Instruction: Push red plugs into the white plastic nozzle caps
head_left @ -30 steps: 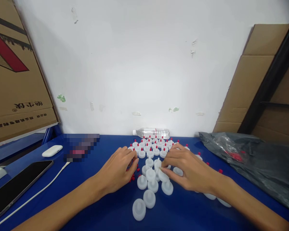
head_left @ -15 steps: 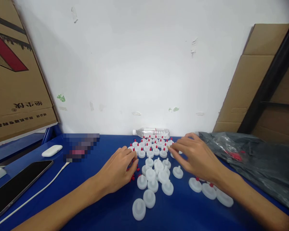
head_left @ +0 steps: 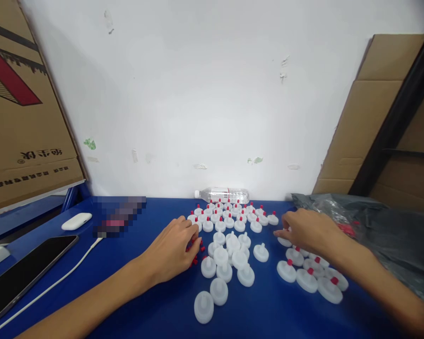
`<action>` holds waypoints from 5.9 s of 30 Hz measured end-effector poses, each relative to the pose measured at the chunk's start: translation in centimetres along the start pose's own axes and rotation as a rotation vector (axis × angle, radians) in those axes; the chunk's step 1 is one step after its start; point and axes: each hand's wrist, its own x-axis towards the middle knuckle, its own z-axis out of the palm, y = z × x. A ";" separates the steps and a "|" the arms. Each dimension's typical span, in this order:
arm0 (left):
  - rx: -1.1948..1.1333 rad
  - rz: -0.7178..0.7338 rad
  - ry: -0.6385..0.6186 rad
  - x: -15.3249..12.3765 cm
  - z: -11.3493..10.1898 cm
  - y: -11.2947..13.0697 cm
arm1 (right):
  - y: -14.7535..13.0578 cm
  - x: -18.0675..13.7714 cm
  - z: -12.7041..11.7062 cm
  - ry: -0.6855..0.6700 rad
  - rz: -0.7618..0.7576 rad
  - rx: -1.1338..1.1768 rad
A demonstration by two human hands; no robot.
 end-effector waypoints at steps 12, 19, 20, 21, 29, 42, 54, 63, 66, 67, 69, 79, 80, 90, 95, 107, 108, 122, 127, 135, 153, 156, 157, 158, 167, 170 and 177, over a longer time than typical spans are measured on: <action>0.000 0.007 -0.041 0.0 0.1 -0.1 | -1.6 -0.3 -0.7 -0.058 -0.084 -0.011; 0.077 0.028 0.036 0.2 -0.3 0.0 | -2.0 0.3 -0.7 0.134 -0.110 0.098; 0.079 0.035 0.056 0.3 -0.4 0.0 | -2.4 0.3 -0.8 0.193 -0.136 0.159; 0.078 0.045 0.076 0.3 -0.4 0.1 | -2.9 0.1 -1.0 0.252 -0.179 0.223; -0.088 0.239 0.191 -0.8 -1.7 2.5 | -7.7 -3.1 -2.1 0.556 -0.709 0.288; -0.064 0.430 0.200 -1.1 -1.6 3.9 | -9.4 -4.6 -2.7 0.707 -0.906 0.281; -0.268 0.209 0.445 -0.8 -2.8 1.1 | -4.2 -1.4 -2.3 0.708 -0.539 0.122; 0.048 0.066 0.125 0.2 -1.7 0.1 | -3.4 -0.1 -1.5 0.317 -0.447 0.143; 0.072 0.058 0.084 0.3 -1.3 -0.1 | -3.3 0.0 -1.4 0.224 -0.458 0.137; 0.076 0.054 0.080 0.3 -1.3 -0.2 | -3.3 0.0 -1.4 0.211 -0.456 0.138; 0.086 0.059 0.071 0.4 -1.2 -0.3 | -3.3 0.0 -1.4 0.190 -0.450 0.140; 0.220 0.083 0.053 0.4 -0.8 -0.8 | -3.7 -0.2 -0.8 0.110 -0.425 0.074; 0.231 0.078 0.046 0.4 -0.7 -0.9 | -3.7 -0.2 -0.8 0.114 -0.428 0.070; 0.288 0.076 -0.038 0.3 -0.6 -0.9 | -3.6 -0.1 -0.8 0.122 -0.366 0.037; 0.313 0.066 -0.063 0.4 -0.5 -0.9 | -3.3 -0.2 -0.5 0.078 -0.372 0.064; 0.313 0.062 -0.111 0.4 -0.3 -1.2 | -2.7 0.1 -2.0 0.116 -0.137 -0.101; 0.313 0.062 -0.112 0.4 -0.3 -1.2 | -2.3 0.3 -2.0 0.111 -0.087 -0.121; 0.248 0.079 -0.116 0.2 0.1 -1.2 | 0.5 1.1 0.6 -0.119 -0.022 -0.049; 0.240 0.067 -0.142 0.3 -0.1 -1.0 | 0.4 1.2 0.4 -0.041 -0.026 -0.051; 0.218 0.048 -0.166 0.3 -0.4 -0.8 | -1.2 1.6 -1.0 0.282 -0.078 0.159; -0.123 0.266 0.261 -0.6 -1.7 1.3 | -6.0 -2.0 -1.6 0.550 -0.797 0.300; -0.088 0.349 0.244 -1.0 -1.7 2.6 | -7.3 -2.7 -1.6 0.614 -0.875 0.285; -0.050 0.373 0.225 -1.0 -1.6 2.9 | -7.7 -2.9 -1.6 0.636 -0.895 0.287; -0.029 0.389 0.206 -1.1 -1.5 3.1 | -8.0 -3.1 -1.5 0.651 -0.912 0.293; -0.171 0.390 0.165 -1.4 -0.8 3.6 | -8.5 -3.2 -1.5 0.658 -0.944 0.290; -0.259 0.393 0.175 -1.1 -1.0 3.7 | -8.2 -3.0 -2.0 0.668 -0.932 0.252; -0.473 0.359 0.291 -1.0 -0.8 3.8 | -8.3 -3.8 -3.6 0.800 -0.901 0.156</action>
